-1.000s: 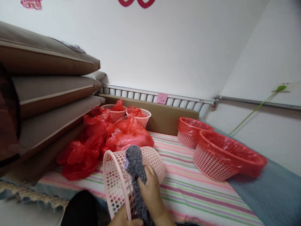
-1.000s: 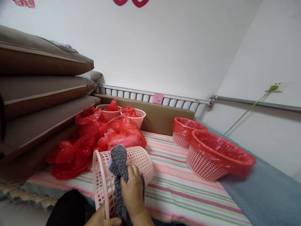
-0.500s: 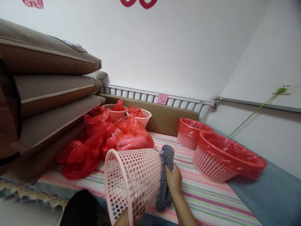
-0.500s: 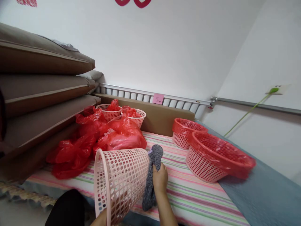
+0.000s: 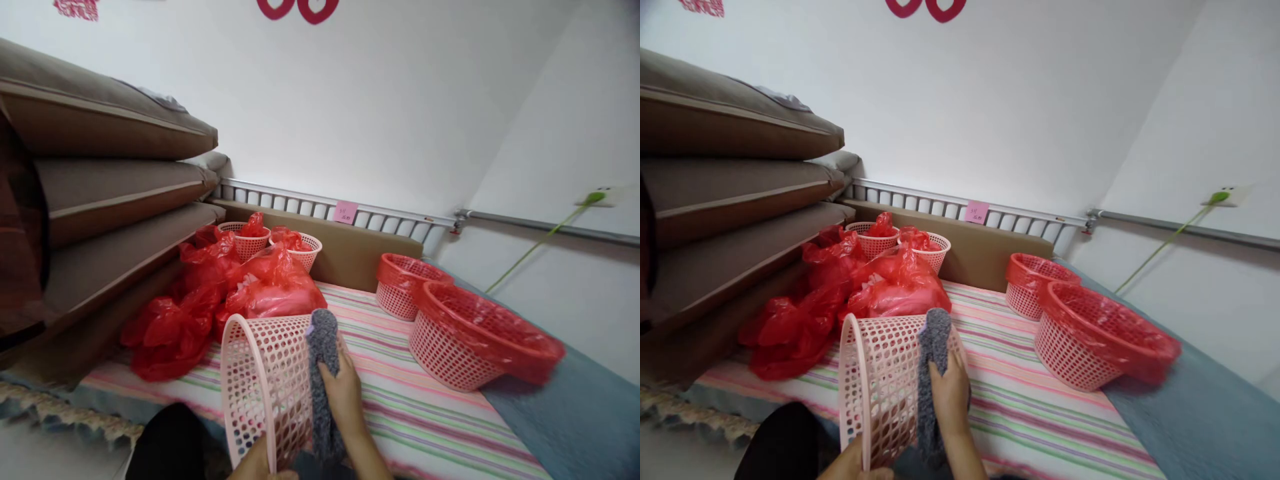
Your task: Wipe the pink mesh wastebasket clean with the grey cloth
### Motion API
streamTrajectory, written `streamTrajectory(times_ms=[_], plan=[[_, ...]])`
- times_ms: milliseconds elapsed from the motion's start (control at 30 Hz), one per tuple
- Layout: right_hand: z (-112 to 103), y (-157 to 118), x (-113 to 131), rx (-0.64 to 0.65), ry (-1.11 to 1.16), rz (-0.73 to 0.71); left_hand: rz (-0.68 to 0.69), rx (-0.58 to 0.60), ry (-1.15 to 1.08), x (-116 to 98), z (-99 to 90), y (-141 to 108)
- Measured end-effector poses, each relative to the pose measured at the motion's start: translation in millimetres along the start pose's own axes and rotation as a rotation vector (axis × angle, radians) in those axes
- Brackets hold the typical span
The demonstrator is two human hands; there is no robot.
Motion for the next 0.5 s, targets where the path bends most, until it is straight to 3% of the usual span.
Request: streamTrajectory(times_ms=[133,267,500], plan=[[16.2,-36.6,53.5,0.184,0.002,-0.044,-0.072,-0.079,0.122,23.0,-23.4,-5.6],[19.6,-65.7,93.1,0.232,0.023,-0.141,-0.143,-0.134,0.249,5.6,-20.1,-11.6],[20.6,-72.0,91.4,0.187,-0.006,-0.159,-0.163,-0.126,0.267,-12.5,-7.5,-2.2]])
Point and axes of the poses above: each hand's wrist, its own y-axis towards the middle knuckle, its own z-axis out of the palm, x = y × z, the point moved 7 cm from there along y, towards the middle knuckle, and after that the axes turned 8 degrees about z, right-handed, at the moved point
